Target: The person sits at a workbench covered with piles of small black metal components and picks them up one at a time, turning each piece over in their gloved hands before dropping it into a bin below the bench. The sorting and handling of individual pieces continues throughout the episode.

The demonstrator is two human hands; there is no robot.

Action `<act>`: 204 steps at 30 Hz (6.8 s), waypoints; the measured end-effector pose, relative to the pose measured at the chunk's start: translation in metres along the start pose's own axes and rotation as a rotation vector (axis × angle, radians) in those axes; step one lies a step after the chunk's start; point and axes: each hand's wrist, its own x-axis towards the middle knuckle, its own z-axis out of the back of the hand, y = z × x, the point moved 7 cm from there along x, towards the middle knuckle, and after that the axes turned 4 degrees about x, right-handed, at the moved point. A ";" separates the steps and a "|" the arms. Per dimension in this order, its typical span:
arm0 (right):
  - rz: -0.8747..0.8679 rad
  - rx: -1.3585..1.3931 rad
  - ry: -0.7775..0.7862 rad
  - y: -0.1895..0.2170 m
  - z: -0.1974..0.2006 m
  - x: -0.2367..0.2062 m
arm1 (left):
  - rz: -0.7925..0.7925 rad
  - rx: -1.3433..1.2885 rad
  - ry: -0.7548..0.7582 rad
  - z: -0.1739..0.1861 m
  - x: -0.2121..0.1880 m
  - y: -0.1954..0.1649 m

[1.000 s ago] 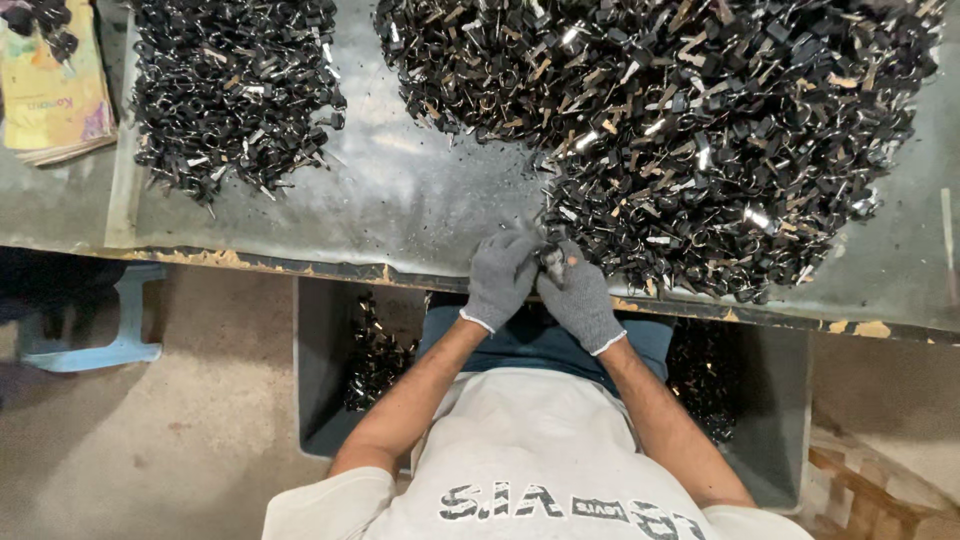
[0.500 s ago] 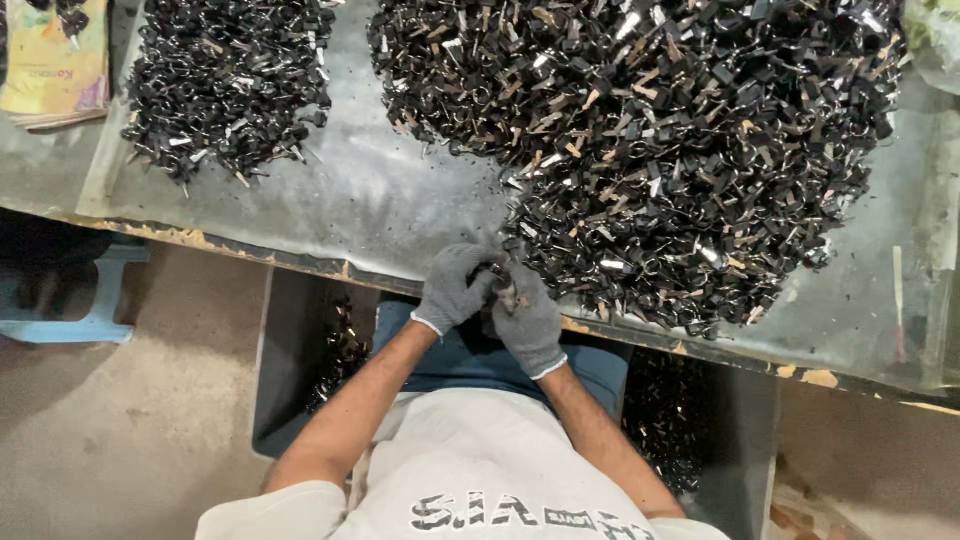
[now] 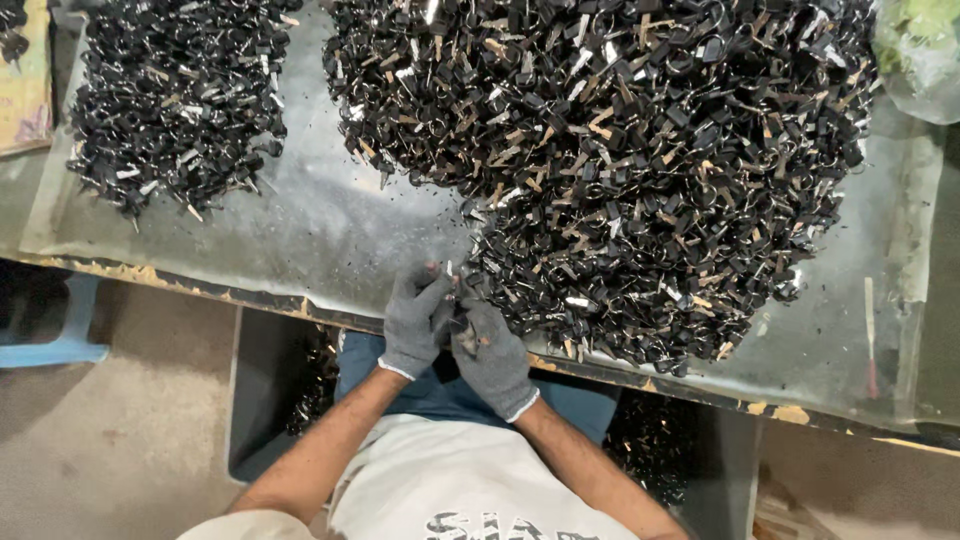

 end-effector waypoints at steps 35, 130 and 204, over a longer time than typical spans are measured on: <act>-0.151 -0.457 0.198 0.007 -0.010 0.006 | -0.452 0.129 0.364 -0.014 -0.015 0.020; -0.291 -0.434 0.444 0.000 -0.036 0.022 | -0.174 0.164 0.230 0.010 -0.012 0.026; -0.234 -0.525 0.482 0.003 -0.044 0.029 | -0.295 0.120 0.345 -0.014 0.000 0.044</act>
